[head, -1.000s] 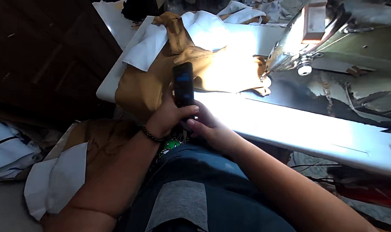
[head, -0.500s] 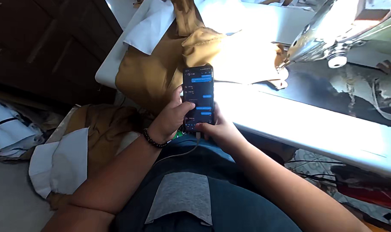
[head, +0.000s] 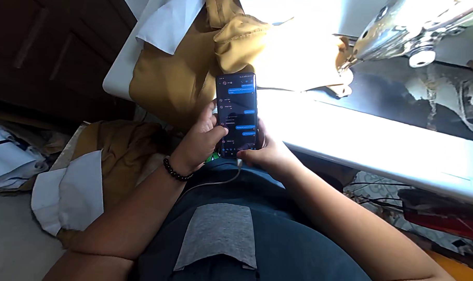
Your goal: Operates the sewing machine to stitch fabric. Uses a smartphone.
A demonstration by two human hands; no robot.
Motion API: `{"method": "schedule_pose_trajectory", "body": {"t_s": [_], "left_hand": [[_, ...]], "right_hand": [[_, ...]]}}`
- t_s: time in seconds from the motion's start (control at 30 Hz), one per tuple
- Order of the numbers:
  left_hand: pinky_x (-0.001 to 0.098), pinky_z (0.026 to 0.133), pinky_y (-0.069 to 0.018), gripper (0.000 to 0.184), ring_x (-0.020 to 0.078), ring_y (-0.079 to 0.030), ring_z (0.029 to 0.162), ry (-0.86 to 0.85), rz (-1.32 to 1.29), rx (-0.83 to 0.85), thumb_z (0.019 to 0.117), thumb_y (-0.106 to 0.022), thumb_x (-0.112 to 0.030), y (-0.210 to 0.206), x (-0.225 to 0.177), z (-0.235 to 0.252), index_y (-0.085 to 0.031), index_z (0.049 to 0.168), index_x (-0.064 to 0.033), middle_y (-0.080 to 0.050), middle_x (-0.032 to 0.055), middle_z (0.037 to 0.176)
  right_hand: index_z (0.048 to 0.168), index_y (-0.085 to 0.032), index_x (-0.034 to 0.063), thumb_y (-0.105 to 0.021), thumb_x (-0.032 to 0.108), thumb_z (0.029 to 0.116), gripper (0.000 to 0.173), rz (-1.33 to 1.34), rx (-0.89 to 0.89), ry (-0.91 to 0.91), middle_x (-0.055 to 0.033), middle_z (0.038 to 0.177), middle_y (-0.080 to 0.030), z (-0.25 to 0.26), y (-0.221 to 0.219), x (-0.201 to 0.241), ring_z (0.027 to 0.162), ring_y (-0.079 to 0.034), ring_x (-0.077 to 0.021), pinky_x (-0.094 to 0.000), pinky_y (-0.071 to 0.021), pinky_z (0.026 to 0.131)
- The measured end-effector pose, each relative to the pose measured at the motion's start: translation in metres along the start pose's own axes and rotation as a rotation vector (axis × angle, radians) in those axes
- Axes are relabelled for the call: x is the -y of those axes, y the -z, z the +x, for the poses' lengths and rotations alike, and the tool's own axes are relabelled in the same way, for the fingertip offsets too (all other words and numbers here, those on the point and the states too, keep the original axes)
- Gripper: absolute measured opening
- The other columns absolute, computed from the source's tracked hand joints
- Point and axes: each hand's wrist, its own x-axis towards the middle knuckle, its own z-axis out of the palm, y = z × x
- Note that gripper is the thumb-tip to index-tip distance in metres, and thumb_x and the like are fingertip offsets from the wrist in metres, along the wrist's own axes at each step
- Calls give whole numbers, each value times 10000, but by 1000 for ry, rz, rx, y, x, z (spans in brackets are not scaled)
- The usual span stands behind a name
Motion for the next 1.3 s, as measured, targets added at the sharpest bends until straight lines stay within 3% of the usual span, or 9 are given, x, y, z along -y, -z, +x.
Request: {"method": "schedule_pose_trajectory", "body": {"t_s": [0.1, 0.33, 0.57, 0.67, 0.87, 1.13, 1.3], "left_hand": [[297, 876, -591, 602, 134, -687, 1089, -17, 37, 23, 1009, -390, 60, 4, 3, -1, -281, 1565, -143, -633, 73, 1340], [298, 928, -586, 680, 143, -678, 1139, -57, 86, 26, 977, -457, 65, 2, 9, -4, -206, 1577, -131, -604, 90, 1377], [284, 900, -592, 706, 136, -684, 1124, -49, 132, 25, 978, -483, 49, 2, 7, -4, -183, 1589, -139, -609, 88, 1369], [281, 881, -602, 728, 140, -698, 1096, -51, 148, 24, 973, -491, 52, 2, 5, -5, -178, 1597, -153, -619, 84, 1357], [266, 876, -604, 789, 129, -703, 1094, -48, 209, 75, 956, -465, 80, 7, 1, -4, -113, 1619, -163, -610, 78, 1378], [264, 865, -614, 935, 110, -708, 1085, -43, 224, 111, 863, -529, 64, 8, 2, -5, -33, 1628, -143, -605, 71, 1382], [262, 876, -611, 929, 110, -708, 1087, -34, 250, 111, 879, -540, 69, 8, 3, -5, -31, 1628, -139, -604, 72, 1383]], "right_hand": [[1498, -340, 215, -687, -83, 749, 878, -22, 7, 3, -59, 1022, -708, -1, 1, -1, 644, -651, -112, -219, -541, 532], [1502, -325, 172, -646, -80, 819, 796, -84, 10, 36, -64, 1036, -702, 0, 2, -3, 648, -656, -119, -228, -545, 519], [1506, -320, 200, -686, -70, 745, 886, -84, -4, 22, -62, 1006, -699, -2, 0, 0, 656, -661, -118, -226, -545, 525], [1550, -248, 229, -688, -78, 752, 961, -89, -11, 34, -66, 1034, -703, -2, -1, -1, 655, -669, -121, -225, -550, 523], [1565, -222, 227, -658, -72, 744, 977, -100, -7, 40, -69, 1054, -712, -3, 0, 2, 681, -692, -127, -226, -558, 524], [1539, -256, 178, -458, -67, 830, 778, 19, 34, 94, -82, 1091, -703, -2, 4, -5, 675, -688, -127, -232, -555, 497], [1529, -281, 193, -485, -54, 903, 704, -17, 1, 72, -81, 1063, -709, -1, 4, -5, 661, -694, -131, -229, -557, 491]]}}
